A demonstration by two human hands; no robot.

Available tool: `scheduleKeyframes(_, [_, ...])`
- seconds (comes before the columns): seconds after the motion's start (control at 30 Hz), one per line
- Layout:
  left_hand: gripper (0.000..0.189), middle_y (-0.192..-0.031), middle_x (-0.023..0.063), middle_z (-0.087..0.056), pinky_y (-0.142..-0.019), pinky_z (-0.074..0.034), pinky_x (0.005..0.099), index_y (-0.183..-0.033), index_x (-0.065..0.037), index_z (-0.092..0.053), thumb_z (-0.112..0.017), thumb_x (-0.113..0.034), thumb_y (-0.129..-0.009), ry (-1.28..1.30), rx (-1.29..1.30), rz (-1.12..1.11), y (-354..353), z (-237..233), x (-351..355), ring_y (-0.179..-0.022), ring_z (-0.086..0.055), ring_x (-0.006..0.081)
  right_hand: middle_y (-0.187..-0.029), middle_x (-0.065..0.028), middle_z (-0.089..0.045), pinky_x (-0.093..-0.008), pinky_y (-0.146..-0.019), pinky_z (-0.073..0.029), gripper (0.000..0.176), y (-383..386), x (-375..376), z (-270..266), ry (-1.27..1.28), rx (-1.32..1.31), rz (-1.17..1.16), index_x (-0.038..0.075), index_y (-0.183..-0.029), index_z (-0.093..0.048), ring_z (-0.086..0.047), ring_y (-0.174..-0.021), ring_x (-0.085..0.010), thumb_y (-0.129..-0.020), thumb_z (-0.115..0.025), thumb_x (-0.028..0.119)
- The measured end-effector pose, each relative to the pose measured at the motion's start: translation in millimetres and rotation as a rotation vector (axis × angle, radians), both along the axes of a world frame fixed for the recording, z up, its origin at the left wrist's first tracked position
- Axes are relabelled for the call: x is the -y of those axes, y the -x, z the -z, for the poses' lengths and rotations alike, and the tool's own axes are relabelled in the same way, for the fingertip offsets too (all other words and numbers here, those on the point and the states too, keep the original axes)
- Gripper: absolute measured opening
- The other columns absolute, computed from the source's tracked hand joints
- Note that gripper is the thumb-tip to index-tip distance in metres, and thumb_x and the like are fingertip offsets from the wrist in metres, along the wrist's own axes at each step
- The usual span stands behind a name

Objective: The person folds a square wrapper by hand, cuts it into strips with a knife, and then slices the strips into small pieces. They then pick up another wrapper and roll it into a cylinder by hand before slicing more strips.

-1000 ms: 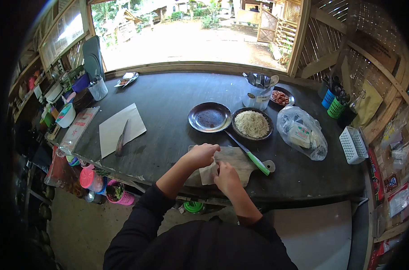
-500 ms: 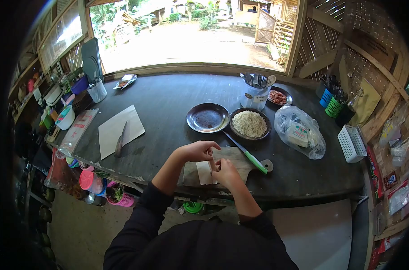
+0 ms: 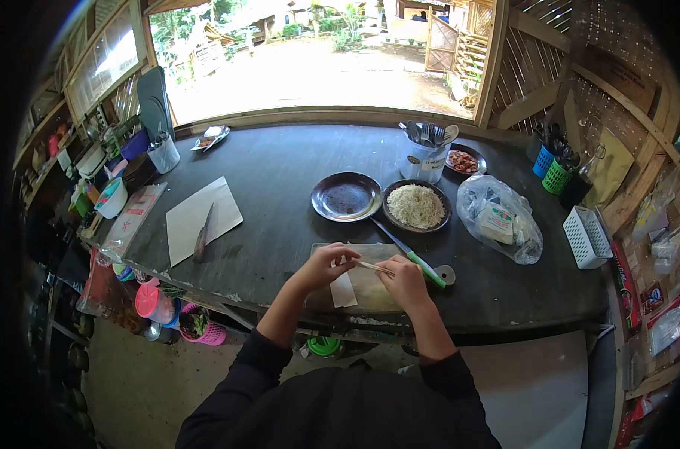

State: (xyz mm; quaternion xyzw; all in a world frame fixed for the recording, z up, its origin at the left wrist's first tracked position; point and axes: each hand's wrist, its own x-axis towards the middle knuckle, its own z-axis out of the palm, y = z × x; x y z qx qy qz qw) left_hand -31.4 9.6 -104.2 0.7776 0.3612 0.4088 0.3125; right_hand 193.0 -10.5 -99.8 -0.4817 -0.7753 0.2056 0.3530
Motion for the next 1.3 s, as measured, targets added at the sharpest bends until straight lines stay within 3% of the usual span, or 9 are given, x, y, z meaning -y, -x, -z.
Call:
scheduleKeyframes(0.1, [0.015,-0.087,0.0093,-0.064,-0.067,-0.050,0.0303,-0.096,-0.007,-0.070,-0.068,-0.007,-0.081,-0.042,-0.135,-0.118,-1,15,1,-0.078,-0.063,0.0213,-0.087,-0.0054,-0.065,-0.0370,-0.074,-0.047,0.015,-2,-3,6,-0.089,0.119,-0.043,0.010,-0.092,-0.072,-0.062,-0.084,-0.0270,-0.079,-0.070,0.017])
scheduleKeyframes(0.2, [0.015,-0.091,0.0092,-0.064,-0.071,-0.052,0.0356,-0.095,-0.009,-0.070,-0.066,-0.008,-0.080,-0.087,-0.228,-0.159,-3,16,4,-0.080,-0.065,0.0279,-0.088,-0.0066,-0.065,-0.0379,-0.076,-0.047,0.015,-5,-4,10,-0.028,0.113,-0.063,0.009,-0.093,-0.072,-0.062,-0.089,-0.0272,-0.080,-0.068,0.016])
scheduleKeyframes(0.3, [0.017,-0.094,0.0110,-0.063,-0.074,-0.052,0.0367,-0.095,-0.008,-0.071,-0.064,-0.006,-0.080,-0.121,-0.226,-0.178,-4,17,7,-0.083,-0.064,0.0301,-0.084,-0.0106,-0.064,-0.0329,-0.066,-0.050,0.014,-9,-1,9,-0.090,0.025,-0.101,0.002,-0.093,-0.071,-0.063,-0.076,-0.0250,-0.079,-0.067,0.004])
scheduleKeyframes(0.43, [0.018,-0.095,0.0127,-0.062,-0.077,-0.052,0.0369,-0.095,-0.006,-0.071,-0.063,-0.003,-0.079,-0.040,-0.164,-0.153,-5,15,10,-0.086,-0.064,0.0304,-0.086,-0.0113,-0.064,-0.0317,-0.066,-0.051,0.014,-14,4,6,-0.100,0.029,-0.109,0.002,-0.094,-0.070,-0.063,-0.076,-0.0247,-0.080,-0.066,0.003])
scheduleKeyframes(0.5, [0.019,-0.095,0.0149,-0.064,-0.079,-0.052,0.0366,-0.097,-0.003,-0.070,-0.061,-0.001,-0.080,-0.116,-0.123,-0.127,-5,15,10,-0.086,-0.064,0.0316,-0.084,-0.0103,-0.065,-0.0366,-0.074,-0.050,0.013,-15,6,5,-0.041,-0.005,-0.089,0.004,-0.091,-0.071,-0.062,-0.083,-0.0291,-0.079,-0.066,0.006])
scheduleKeyframes(0.8, [0.025,-0.095,0.0186,-0.068,-0.079,-0.053,0.0349,-0.104,0.000,-0.067,-0.064,-0.002,-0.079,0.136,-0.139,-0.112,-8,0,13,-0.087,-0.068,0.0265,-0.085,-0.0107,-0.066,-0.0365,-0.074,-0.049,0.012,-17,4,7,-0.077,-0.017,-0.097,0.004,-0.091,-0.071,-0.061,-0.082,-0.0295,-0.079,-0.066,0.004])
scheduleKeyframes(0.9, [0.024,-0.093,0.0145,-0.069,-0.080,-0.053,0.0328,-0.107,-0.002,-0.068,-0.065,-0.006,-0.083,0.121,-0.135,-0.060,-2,2,10,-0.086,-0.068,0.0219,-0.086,-0.0110,-0.066,-0.0366,-0.074,-0.049,0.013,-18,6,4,-0.057,-0.038,-0.089,0.004,-0.091,-0.071,-0.061,-0.082,-0.0295,-0.079,-0.065,0.002])
scheduleKeyframes(1.3, [0.022,-0.093,0.0116,-0.071,-0.079,-0.052,0.0303,-0.103,-0.002,-0.069,-0.067,-0.005,-0.082,0.118,-0.226,0.092,7,-6,-4,-0.084,-0.067,0.0178,-0.089,-0.0119,-0.066,-0.0367,-0.075,-0.049,0.015,-24,4,1,-0.042,-0.016,-0.118,0.003,-0.092,-0.070,-0.061,-0.084,-0.0298,-0.080,-0.063,0.000])
